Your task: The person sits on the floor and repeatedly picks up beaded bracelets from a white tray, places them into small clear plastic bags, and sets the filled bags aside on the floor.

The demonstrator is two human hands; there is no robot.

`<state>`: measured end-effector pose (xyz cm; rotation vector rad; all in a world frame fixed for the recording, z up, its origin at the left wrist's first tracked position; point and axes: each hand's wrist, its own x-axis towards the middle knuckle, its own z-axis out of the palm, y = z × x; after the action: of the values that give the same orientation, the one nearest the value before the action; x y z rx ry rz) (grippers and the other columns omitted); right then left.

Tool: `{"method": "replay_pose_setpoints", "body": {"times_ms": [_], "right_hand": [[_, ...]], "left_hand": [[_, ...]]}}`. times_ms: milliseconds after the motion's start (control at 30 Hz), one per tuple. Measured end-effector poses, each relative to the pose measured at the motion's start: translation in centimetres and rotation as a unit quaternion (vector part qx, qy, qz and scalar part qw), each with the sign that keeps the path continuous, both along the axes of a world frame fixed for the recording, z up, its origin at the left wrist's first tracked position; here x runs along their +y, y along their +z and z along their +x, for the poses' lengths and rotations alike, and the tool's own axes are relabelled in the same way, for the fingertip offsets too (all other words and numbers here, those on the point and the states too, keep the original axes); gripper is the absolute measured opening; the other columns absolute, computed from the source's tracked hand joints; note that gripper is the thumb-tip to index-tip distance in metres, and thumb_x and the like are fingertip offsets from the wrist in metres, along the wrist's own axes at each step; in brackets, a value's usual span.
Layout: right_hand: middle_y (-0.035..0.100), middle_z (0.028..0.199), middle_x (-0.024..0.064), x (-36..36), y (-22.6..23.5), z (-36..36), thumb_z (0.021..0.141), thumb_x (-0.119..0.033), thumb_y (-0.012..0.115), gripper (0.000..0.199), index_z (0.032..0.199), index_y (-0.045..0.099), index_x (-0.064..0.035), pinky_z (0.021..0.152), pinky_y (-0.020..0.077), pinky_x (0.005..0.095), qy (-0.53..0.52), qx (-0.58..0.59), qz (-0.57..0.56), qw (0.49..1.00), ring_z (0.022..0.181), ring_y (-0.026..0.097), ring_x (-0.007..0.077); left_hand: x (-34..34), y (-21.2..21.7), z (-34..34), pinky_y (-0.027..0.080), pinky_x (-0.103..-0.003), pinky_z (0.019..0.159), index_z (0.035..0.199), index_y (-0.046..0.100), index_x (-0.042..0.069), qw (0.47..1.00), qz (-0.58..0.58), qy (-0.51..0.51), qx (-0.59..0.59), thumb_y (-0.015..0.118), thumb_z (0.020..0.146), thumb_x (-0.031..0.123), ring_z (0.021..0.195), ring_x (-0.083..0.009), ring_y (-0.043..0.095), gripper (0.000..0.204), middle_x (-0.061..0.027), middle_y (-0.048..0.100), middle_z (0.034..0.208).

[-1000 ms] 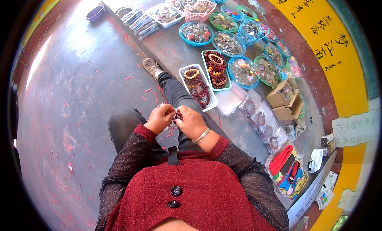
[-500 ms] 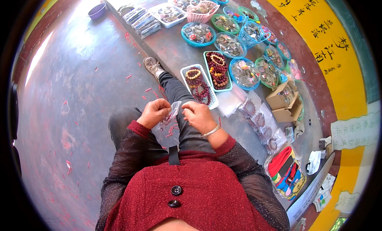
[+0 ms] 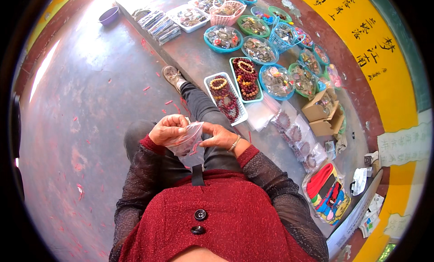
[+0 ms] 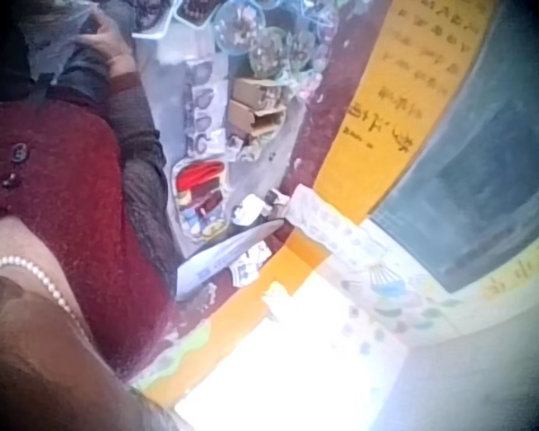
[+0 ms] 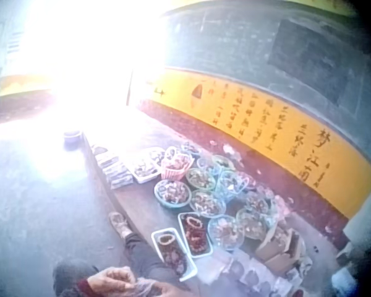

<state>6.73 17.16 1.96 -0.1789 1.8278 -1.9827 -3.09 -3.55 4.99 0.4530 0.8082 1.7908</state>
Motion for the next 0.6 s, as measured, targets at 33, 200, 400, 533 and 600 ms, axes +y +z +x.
{"method": "replay_pose_setpoints", "body": {"times_ms": [33,200,400,533,600], "right_hand": [[0.053,0.122,0.0057,-0.2,-0.9,-0.3,0.076,-0.006,0.067,0.053,0.125,0.047,-0.0021,0.102,0.0312,0.0358,0.023,-0.029,-0.025,0.999,0.118,0.044,0.0171],[0.066,0.093,0.0101,-1.5,0.0,-0.2,0.084,-0.009,0.062,0.018,0.1,0.059,-0.0023,0.071,0.0501,0.0262,-0.009,-0.134,-0.11,0.985,0.082,0.064,0.016],[0.064,0.099,0.0111,-0.6,0.8,0.4,0.086,-0.011,0.059,0.016,0.099,0.058,-0.0034,0.083,0.0508,0.0392,-0.172,-0.135,-0.251,0.943,0.093,0.062,0.0233],[0.064,0.095,0.0085,0.2,1.0,0.1,0.084,-0.01,0.061,0.017,0.1,0.061,-0.001,0.075,0.0519,0.0315,-0.259,-0.126,-0.259,0.922,0.085,0.063,0.018],[0.065,0.09,0.0071,0.2,1.4,0.2,0.085,-0.009,0.061,0.017,0.099,0.061,0.0002,0.069,0.053,0.0282,-0.287,-0.123,-0.238,0.92,0.078,0.064,0.016]], "left_hand": [[0.0,-0.2,0.0,0.04,-0.021,0.053,0.085,0.054,0.002,1.0,-0.003,0.013,0.001,0.06,0.083,0.004,0.06,-0.0077,0.051,0.007,-0.0005,0.053,0.072],[0.3,0.0,-0.4,0.043,-0.023,0.061,0.085,0.055,0.004,0.986,-0.022,0.161,-0.048,0.055,0.088,0.023,0.068,-0.0104,0.053,0.019,-0.0015,0.055,0.075],[2.0,-1.2,-1.1,0.047,-0.037,0.07,0.105,0.057,0.001,0.961,-0.056,0.199,-0.185,0.036,0.088,0.06,0.087,-0.0241,0.059,0.065,-0.0124,0.062,0.097],[2.4,-0.9,-0.5,0.05,-0.036,0.071,0.11,0.055,-0.001,0.992,-0.109,0.044,-0.04,0.048,0.091,0.039,0.083,-0.0227,0.062,0.044,-0.0111,0.062,0.095],[2.3,-0.6,0.6,0.052,-0.034,0.069,0.109,0.056,-0.001,0.989,-0.128,0.075,-0.021,0.051,0.091,0.026,0.078,-0.0206,0.063,0.032,-0.0098,0.063,0.093]]}}
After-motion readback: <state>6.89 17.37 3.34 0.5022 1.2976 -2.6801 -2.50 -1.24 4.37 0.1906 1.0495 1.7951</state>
